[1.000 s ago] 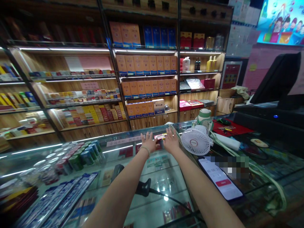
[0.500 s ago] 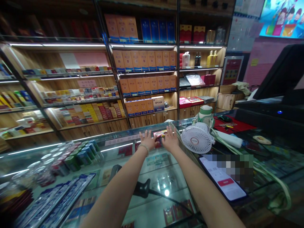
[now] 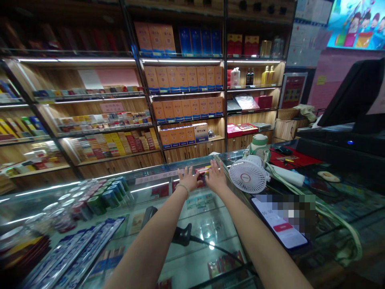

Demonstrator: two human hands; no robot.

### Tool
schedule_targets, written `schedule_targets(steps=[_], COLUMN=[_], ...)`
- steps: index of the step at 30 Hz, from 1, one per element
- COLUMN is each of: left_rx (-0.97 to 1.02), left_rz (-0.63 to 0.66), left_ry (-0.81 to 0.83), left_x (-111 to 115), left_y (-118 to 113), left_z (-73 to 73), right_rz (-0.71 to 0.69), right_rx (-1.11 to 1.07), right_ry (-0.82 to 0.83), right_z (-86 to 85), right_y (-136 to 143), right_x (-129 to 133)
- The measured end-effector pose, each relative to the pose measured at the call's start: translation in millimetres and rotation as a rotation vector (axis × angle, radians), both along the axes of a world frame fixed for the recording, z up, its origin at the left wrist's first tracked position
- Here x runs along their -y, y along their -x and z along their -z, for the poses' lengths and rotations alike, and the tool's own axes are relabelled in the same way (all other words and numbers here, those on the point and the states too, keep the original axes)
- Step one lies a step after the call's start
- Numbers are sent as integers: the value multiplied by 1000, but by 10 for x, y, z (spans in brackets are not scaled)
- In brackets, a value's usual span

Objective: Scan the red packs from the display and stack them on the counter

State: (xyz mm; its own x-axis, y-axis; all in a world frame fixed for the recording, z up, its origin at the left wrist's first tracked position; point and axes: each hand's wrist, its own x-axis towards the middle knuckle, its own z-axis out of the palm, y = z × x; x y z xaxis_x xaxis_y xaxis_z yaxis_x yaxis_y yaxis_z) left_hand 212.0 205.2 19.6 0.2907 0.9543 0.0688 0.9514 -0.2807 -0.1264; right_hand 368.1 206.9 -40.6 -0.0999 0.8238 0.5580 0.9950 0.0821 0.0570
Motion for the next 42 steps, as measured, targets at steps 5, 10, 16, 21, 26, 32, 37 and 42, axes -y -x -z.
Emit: schedule_targets(steps=[5,10,16,21,26,32,37,42], left_rx=[13,20,33,50,104,145,160,183], left_rz=[-2,-5,-4,1,63,48,5,-13], left_ry=[-41,-98,-163,-241,-403,-542,-586,-600], left_x=[50,132,332,603,907,1208,1419,1588], left_y=[20,115,342,534,802,1170,1394,1580], left_z=[-55,-178,-347,-533,-721,-858,-905,-911], right_rz=[-4,-32,-57,-104,-199,-258,-285,-314], right_rx=[-5,4,-8,-16,-42,-49,-53,-59], right_ry=[0,-6,-35,-66,-177,-205,-214,-234], right_z=[-68,-191,-352,-555,-757,-891,-948,-972], right_y=[10,53,143,302,546,840,1050,1239], right_x=[79,228,426,630,877,1131,1274,1378])
